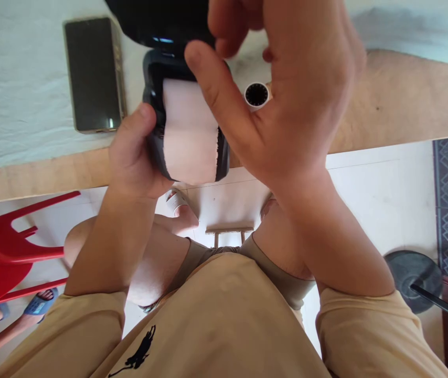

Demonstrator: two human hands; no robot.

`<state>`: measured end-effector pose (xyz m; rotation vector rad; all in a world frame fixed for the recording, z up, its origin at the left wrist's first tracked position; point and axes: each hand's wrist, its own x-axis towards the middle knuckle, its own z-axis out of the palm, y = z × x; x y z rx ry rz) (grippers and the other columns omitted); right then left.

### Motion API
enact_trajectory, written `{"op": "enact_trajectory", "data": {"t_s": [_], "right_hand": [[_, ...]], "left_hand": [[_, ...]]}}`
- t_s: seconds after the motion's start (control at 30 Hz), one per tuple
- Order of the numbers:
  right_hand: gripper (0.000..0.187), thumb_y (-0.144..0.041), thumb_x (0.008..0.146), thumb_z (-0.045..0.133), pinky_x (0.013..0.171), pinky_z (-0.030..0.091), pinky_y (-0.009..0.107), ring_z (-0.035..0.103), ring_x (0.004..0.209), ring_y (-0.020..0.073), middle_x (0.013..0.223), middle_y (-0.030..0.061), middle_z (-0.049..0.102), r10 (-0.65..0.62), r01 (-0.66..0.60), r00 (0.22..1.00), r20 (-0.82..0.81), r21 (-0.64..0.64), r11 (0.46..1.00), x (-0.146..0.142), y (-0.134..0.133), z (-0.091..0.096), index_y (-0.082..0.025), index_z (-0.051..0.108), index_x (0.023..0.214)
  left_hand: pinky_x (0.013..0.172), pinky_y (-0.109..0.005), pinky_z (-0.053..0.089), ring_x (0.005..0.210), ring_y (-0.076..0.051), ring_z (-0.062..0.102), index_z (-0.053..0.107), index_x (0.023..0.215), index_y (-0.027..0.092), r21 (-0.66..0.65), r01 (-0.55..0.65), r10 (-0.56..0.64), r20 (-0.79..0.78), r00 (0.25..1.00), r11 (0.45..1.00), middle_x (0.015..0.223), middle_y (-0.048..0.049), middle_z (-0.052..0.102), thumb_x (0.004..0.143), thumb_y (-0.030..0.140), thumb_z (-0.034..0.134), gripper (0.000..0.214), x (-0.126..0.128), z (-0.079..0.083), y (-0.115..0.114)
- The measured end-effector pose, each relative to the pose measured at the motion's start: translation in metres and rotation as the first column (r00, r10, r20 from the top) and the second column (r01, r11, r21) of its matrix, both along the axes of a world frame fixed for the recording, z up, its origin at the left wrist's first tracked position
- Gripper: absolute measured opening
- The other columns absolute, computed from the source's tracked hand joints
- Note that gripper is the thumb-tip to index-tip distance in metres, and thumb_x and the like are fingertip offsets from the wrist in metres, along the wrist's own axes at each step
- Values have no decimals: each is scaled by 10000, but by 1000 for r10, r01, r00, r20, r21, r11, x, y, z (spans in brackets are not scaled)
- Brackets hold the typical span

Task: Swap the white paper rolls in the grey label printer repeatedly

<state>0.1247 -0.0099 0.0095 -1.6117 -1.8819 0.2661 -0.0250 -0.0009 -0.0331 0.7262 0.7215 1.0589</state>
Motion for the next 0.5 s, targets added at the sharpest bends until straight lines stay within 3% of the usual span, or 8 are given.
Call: {"op": "enact_trajectory", "data": {"t_s": [0.07, 0.17, 0.33, 0.43, 0.5], "right_hand": [[382, -465, 739, 205, 784, 374, 155, 449, 869, -12, 944, -66, 465, -3, -12, 981, 195, 73, 997, -2, 2, 2, -209, 435, 903], [277, -426, 711, 288, 835, 402, 240, 443, 899, 33, 907, -102, 472, 65, -61, 906, 419, -23, 998, -5, 7, 1, -289, 436, 900], [348, -432, 693, 313, 818, 397, 382, 410, 994, 144, 895, -50, 479, 146, -21, 858, 493, -250, 968, -10, 9, 5, -367, 360, 1031], [434, -465, 661, 358, 781, 401, 341, 446, 852, 90, 854, -22, 475, 159, 42, 837, 523, -351, 935, -9, 9, 12, -376, 319, 1084], [422, -457, 645, 389, 784, 388, 270, 437, 778, 33, 825, -36, 479, 154, 31, 852, 500, -342, 939, -8, 9, 16, -370, 352, 1056]], "left_hand": [[712, -230, 462, 936, -139, 550, 514, 922, 242, 15, -4, 4, 10, 1000, 1000, 838, 4, 590, 740, 280, 392, 222, -1, -1, 1], [679, -246, 467, 916, -151, 554, 501, 928, 257, 40, -2, 1, 19, 1000, 999, 856, 10, 582, 746, 245, 385, 217, 0, 1, 1], [662, -242, 464, 891, -151, 540, 486, 872, 253, 41, 22, -22, 13, 1000, 999, 861, -1, 570, 741, 198, 389, 172, 0, 5, 0], [637, -229, 455, 891, -151, 542, 484, 887, 230, 44, 25, -24, -5, 1000, 999, 837, -9, 564, 733, 194, 404, 177, 0, 5, 0], [633, -227, 451, 889, -150, 548, 475, 898, 226, 43, 19, -19, -9, 1000, 999, 848, -9, 562, 734, 208, 404, 179, 0, 5, -1]]}}
